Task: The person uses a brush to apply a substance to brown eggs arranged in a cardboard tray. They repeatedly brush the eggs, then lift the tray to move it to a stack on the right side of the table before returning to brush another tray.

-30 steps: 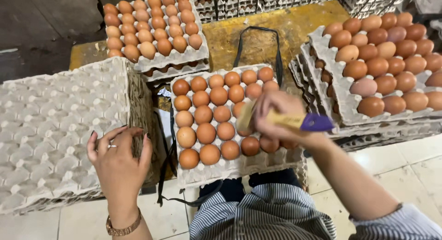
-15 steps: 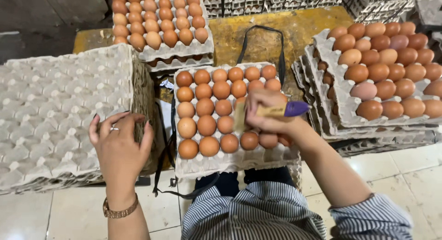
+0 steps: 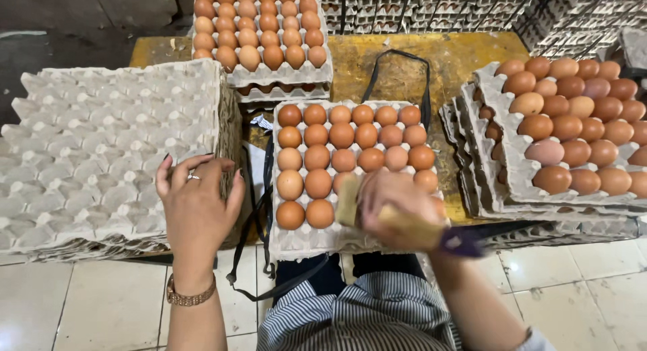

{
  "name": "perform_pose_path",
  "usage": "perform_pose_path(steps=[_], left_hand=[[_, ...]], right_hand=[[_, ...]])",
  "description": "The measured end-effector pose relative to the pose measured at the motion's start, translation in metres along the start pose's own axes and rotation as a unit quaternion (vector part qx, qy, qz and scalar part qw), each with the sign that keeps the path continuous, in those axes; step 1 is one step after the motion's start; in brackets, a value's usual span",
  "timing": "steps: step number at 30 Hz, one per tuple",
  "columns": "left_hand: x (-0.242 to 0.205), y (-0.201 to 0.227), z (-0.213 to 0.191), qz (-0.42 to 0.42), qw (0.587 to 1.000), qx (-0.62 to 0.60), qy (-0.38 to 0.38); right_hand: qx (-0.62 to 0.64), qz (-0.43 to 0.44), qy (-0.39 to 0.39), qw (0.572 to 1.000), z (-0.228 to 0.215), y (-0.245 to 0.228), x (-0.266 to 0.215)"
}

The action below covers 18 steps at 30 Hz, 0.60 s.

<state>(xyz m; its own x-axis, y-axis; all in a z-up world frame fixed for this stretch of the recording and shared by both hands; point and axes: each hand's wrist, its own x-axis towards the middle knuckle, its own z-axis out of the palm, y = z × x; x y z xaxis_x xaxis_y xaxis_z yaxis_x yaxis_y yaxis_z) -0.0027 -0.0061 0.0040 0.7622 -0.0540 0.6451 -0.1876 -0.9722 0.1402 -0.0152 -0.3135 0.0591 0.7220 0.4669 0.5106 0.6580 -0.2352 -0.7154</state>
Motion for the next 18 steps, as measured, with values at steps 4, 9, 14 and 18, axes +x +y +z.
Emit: perform_pose_path(steps=[4,9,14,18], left_hand=[[-0.004,-0.001,0.001,0.008,1.0,-0.01,0.011],[-0.002,-0.002,-0.001,0.012,1.0,-0.003,0.0],[-0.005,-0.005,0.0,0.023,1.0,0.011,-0.006],[0.0,0.006,-0.01,0.033,0.999,0.018,0.02]], right_hand=[[-0.049,-0.021,0.063,0.997,-0.007,0.041,-0.024],[0.129,-0.028,0.072,0.989,0.01,0.064,-0.055],[-0.046,-0.051,0.104,0.992,0.015,0.043,-0.068],[-0.074,-0.008,0.368,0.927,-0.026,0.042,-0.088]])
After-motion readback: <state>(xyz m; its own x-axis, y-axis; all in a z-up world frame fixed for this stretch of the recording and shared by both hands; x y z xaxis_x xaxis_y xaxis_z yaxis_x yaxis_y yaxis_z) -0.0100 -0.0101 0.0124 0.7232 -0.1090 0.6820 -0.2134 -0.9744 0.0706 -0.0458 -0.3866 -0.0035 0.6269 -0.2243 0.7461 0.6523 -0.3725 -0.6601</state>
